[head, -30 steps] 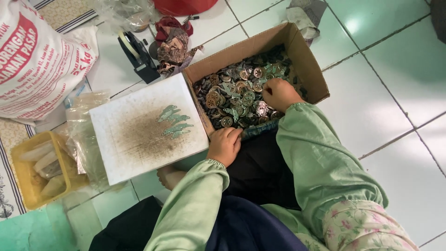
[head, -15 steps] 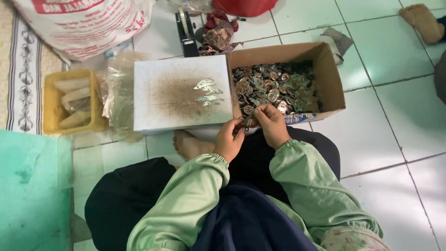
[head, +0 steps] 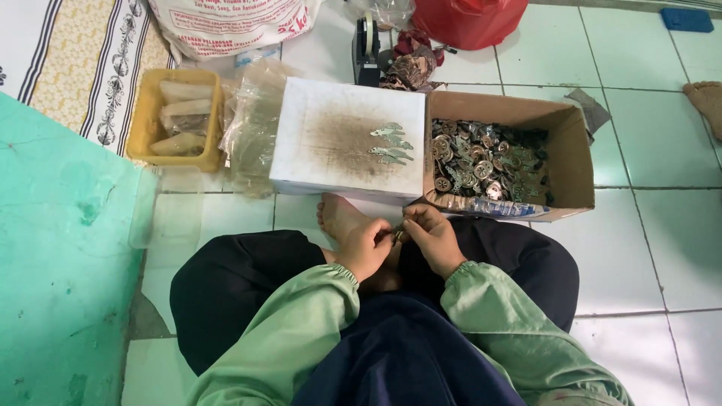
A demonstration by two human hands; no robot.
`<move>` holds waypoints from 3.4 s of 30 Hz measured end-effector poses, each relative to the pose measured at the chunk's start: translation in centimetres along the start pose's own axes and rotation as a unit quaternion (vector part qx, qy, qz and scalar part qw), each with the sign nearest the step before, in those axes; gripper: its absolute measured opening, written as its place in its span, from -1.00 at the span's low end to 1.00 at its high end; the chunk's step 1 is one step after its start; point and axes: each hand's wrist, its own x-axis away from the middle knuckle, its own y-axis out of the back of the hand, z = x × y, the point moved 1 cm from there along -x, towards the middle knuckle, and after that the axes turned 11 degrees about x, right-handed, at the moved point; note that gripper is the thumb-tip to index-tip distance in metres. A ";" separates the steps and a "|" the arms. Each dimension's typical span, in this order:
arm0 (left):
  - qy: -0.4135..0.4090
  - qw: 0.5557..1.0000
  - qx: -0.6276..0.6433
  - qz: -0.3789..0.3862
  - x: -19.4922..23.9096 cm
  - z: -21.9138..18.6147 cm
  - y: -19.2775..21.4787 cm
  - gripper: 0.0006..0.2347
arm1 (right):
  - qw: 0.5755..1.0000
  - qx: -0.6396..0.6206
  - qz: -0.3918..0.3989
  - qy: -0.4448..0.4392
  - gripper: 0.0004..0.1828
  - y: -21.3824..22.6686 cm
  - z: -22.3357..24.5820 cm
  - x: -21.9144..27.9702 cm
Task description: The person sits on the floor and sorts small metal parts from a cardboard box, placing them onto a white board. They then pick up a small plastic bag and place the sorted metal parts inside it.
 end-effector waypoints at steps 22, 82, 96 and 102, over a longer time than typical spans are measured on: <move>-0.244 0.940 -0.235 -0.044 -11.3 2.2 5.1 -0.89 | 0.826 0.411 -0.043 0.383 -0.79 1.8 0.2 -13.0; -0.228 0.928 -0.288 -0.060 -12.1 0.8 5.2 -0.77 | 0.791 0.562 -0.033 0.240 -0.63 3.5 -0.2 -15.5; -0.204 0.919 -0.335 -0.055 -12.1 -1.1 5.1 -0.81 | 0.814 0.531 -0.027 0.232 -0.67 3.6 1.2 -15.2; -0.272 0.910 -0.304 -0.080 -12.1 -0.7 4.9 -0.81 | 0.866 0.466 0.105 0.144 -0.67 7.6 1.7 -15.6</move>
